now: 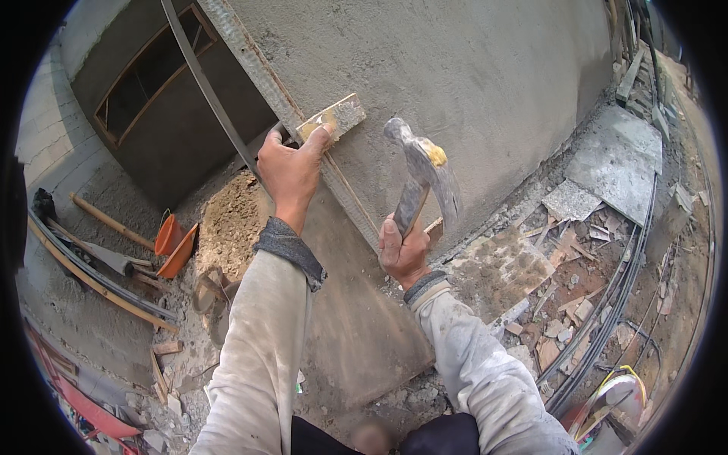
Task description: The person holds a straight-edge rule against a wall surface to check for levelness and then uses a hammer to nail a small piece of wood into a wall corner.
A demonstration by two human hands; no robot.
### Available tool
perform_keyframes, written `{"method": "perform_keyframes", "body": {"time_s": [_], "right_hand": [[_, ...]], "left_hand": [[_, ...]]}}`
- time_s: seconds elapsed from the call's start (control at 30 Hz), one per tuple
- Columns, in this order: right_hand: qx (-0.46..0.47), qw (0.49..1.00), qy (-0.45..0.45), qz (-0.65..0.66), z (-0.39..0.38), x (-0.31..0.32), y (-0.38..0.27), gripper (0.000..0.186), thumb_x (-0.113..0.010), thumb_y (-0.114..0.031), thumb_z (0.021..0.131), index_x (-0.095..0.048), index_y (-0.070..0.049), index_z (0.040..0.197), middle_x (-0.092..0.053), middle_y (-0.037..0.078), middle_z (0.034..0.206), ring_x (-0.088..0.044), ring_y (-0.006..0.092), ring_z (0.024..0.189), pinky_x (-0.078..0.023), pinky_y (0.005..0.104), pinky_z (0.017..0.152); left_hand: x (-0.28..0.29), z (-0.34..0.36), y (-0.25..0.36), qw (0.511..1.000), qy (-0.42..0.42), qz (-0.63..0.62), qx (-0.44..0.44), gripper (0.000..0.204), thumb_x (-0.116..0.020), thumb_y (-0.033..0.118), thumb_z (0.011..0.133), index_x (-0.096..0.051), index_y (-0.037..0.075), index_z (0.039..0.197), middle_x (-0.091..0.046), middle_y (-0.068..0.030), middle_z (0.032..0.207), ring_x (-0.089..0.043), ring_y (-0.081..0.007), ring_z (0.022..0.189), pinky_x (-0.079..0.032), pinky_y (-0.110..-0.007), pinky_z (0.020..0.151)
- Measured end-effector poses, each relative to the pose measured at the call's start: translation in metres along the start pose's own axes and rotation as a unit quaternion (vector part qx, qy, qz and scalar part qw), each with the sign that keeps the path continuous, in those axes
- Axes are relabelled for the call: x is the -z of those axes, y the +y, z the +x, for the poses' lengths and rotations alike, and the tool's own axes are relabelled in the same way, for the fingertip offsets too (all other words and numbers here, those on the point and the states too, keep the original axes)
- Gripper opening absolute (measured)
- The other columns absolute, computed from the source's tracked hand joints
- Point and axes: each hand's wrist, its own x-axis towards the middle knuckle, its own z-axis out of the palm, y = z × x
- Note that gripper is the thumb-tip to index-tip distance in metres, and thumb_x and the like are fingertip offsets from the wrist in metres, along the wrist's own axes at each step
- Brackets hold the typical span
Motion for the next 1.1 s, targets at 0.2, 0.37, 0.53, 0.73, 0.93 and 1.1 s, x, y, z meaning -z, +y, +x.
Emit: {"method": "perform_keyframes", "body": {"time_s": [0.2, 0.37, 0.53, 0.73, 0.93, 1.1], "right_hand": [[0.001, 0.993, -0.041, -0.108, 0.010, -0.003, 0.001, 0.034, -0.048, -0.032, 0.094, -0.048, 0.000, 0.083, -0.048, 0.005, 0.050, -0.052, 0.0165, 0.044, -0.041, 0.0310, 0.043], [0.017, 0.979, -0.061, -0.195, 0.018, 0.001, -0.014, 0.031, -0.052, -0.029, 0.092, -0.050, 0.001, 0.088, -0.053, 0.011, 0.055, -0.056, 0.0253, 0.048, -0.044, 0.0345, 0.046], [0.086, 0.988, 0.025, -0.122, 0.007, -0.001, 0.011, 0.030, -0.053, -0.029, 0.092, -0.051, 0.001, 0.090, -0.054, 0.015, 0.057, -0.059, 0.0306, 0.051, -0.046, 0.0377, 0.047], [0.047, 0.988, -0.045, -0.143, 0.013, 0.004, 0.001, 0.031, -0.052, -0.029, 0.092, -0.048, 0.002, 0.089, -0.051, 0.016, 0.053, -0.058, 0.0313, 0.048, -0.045, 0.0376, 0.045], [0.037, 0.992, -0.016, -0.121, 0.011, 0.005, 0.000, 0.029, -0.051, -0.026, 0.092, -0.047, 0.002, 0.087, -0.051, 0.018, 0.053, -0.059, 0.0323, 0.050, -0.045, 0.0365, 0.046], [-0.032, 0.969, -0.097, -0.226, 0.039, 0.006, -0.026, 0.037, -0.051, -0.036, 0.092, -0.049, 0.002, 0.096, -0.052, 0.010, 0.058, -0.055, 0.0211, 0.048, -0.043, 0.0350, 0.048]], "left_hand": [[-0.003, 0.001, -0.007, 0.996, 0.065, 0.004, -0.059, 0.048, -0.076, 0.032, 0.067, -0.064, -0.005, 0.094, -0.068, -0.0123, 0.077, -0.065, -0.0185, 0.070, -0.050, -0.030, 0.069], [-0.002, 0.003, -0.008, 0.999, 0.033, -0.013, -0.019, 0.048, -0.077, 0.033, 0.067, -0.064, -0.005, 0.092, -0.068, -0.0125, 0.075, -0.065, -0.0189, 0.068, -0.050, -0.030, 0.067], [-0.009, 0.003, -0.007, 0.997, 0.062, 0.017, -0.042, 0.043, -0.076, 0.031, 0.067, -0.064, -0.004, 0.088, -0.067, -0.0106, 0.071, -0.064, -0.0168, 0.063, -0.049, -0.028, 0.063], [-0.001, 0.001, 0.000, 0.999, 0.036, -0.003, -0.031, 0.045, -0.076, 0.032, 0.067, -0.064, -0.005, 0.090, -0.068, -0.0119, 0.074, -0.066, -0.0184, 0.068, -0.050, -0.029, 0.066], [0.002, -0.001, 0.005, 1.000, 0.005, -0.008, 0.004, 0.051, -0.076, 0.033, 0.067, -0.063, -0.006, 0.097, -0.069, -0.0140, 0.082, -0.066, -0.0205, 0.076, -0.050, -0.031, 0.074], [0.001, 0.004, 0.004, 1.000, 0.013, -0.009, 0.007, 0.054, -0.077, 0.034, 0.067, -0.062, -0.007, 0.098, -0.068, -0.0142, 0.083, -0.066, -0.0208, 0.077, -0.050, -0.031, 0.074]]}}
